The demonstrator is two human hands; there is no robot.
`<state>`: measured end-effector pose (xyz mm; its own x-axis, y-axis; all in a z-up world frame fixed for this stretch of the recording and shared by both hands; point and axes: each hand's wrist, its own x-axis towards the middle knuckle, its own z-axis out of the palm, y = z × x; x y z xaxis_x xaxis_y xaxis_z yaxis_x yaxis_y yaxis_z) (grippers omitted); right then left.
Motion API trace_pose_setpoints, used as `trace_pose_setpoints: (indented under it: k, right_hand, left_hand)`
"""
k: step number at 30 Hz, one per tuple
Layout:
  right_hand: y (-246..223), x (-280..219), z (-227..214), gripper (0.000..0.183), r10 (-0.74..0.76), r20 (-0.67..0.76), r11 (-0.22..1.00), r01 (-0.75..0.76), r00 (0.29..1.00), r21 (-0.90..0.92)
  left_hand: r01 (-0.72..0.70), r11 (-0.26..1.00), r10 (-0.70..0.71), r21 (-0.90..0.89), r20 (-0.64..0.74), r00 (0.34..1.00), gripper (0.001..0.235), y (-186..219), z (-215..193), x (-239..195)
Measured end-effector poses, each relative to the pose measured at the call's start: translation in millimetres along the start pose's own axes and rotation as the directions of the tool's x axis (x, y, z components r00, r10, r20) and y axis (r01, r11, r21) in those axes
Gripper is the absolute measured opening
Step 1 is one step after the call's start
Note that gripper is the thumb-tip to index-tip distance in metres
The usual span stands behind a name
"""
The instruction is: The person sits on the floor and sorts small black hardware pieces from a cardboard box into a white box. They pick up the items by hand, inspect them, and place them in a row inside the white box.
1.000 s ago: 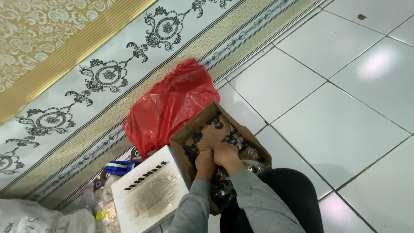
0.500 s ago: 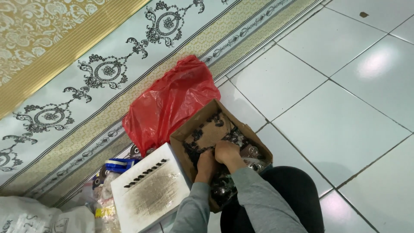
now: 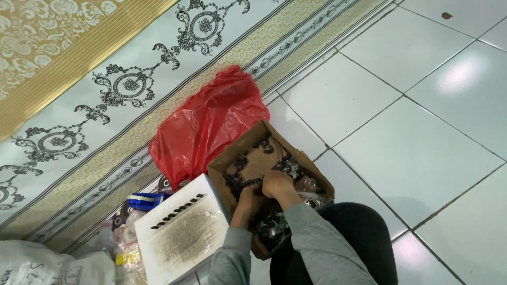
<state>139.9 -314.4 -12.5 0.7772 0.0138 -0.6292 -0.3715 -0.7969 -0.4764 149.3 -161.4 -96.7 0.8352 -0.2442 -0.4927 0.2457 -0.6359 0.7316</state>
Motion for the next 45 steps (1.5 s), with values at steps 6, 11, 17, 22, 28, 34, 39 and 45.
trace_pose_setpoints:
  k: [6,11,17,22,28,34,39,45]
  right_hand:
    - [21.9,58.9,37.3,0.025,-0.004,0.01,1.0,0.004,1.0,0.02]
    - [37.1,75.5,34.5,0.025,-0.037,-0.021,0.998,0.038,0.999,0.052]
    - [42.4,92.7,41.3,0.027,0.017,-0.007,0.999,-0.017,1.0,0.045]
    - [50.2,100.0,47.3,0.023,0.082,-0.055,0.988,-0.073,0.995,0.138]
    - [50.8,96.8,50.8,0.04,0.165,-0.015,0.935,-0.152,0.986,0.32]
    - [47.4,89.7,45.6,0.032,0.139,-0.131,0.976,-0.114,0.982,0.186]
    - [41.0,56.8,44.3,0.023,0.109,-0.332,0.991,-0.077,0.937,0.107]
    - [19.3,3.4,-6.9,0.026,-0.05,-0.344,0.879,0.205,0.938,0.431]
  left_hand:
    - [0.079,0.964,-0.097,-0.253,-0.06,0.994,0.028,23.6,0.5,-21.6]
    - [0.12,0.845,-0.164,-0.52,-0.04,0.986,0.03,21.8,10.8,-19.3]
    - [0.149,0.75,-0.231,-0.644,-0.043,0.972,0.035,28.1,10.0,-22.5]
    - [0.147,0.827,-0.23,-0.543,-0.088,0.969,0.031,2.3,16.7,-4.4]
    - [0.075,0.921,-0.135,-0.383,-0.131,0.982,0.032,-14.4,24.6,13.8]
    - [0.036,0.997,-0.027,0.069,-0.134,0.991,0.024,-35.9,32.7,42.9]
    - [-0.132,0.902,0.192,0.41,-0.108,0.975,0.017,-1.1,34.7,19.6]
    - [-0.194,0.944,0.133,-0.266,-0.231,0.964,0.03,56.5,-17.6,-68.9]
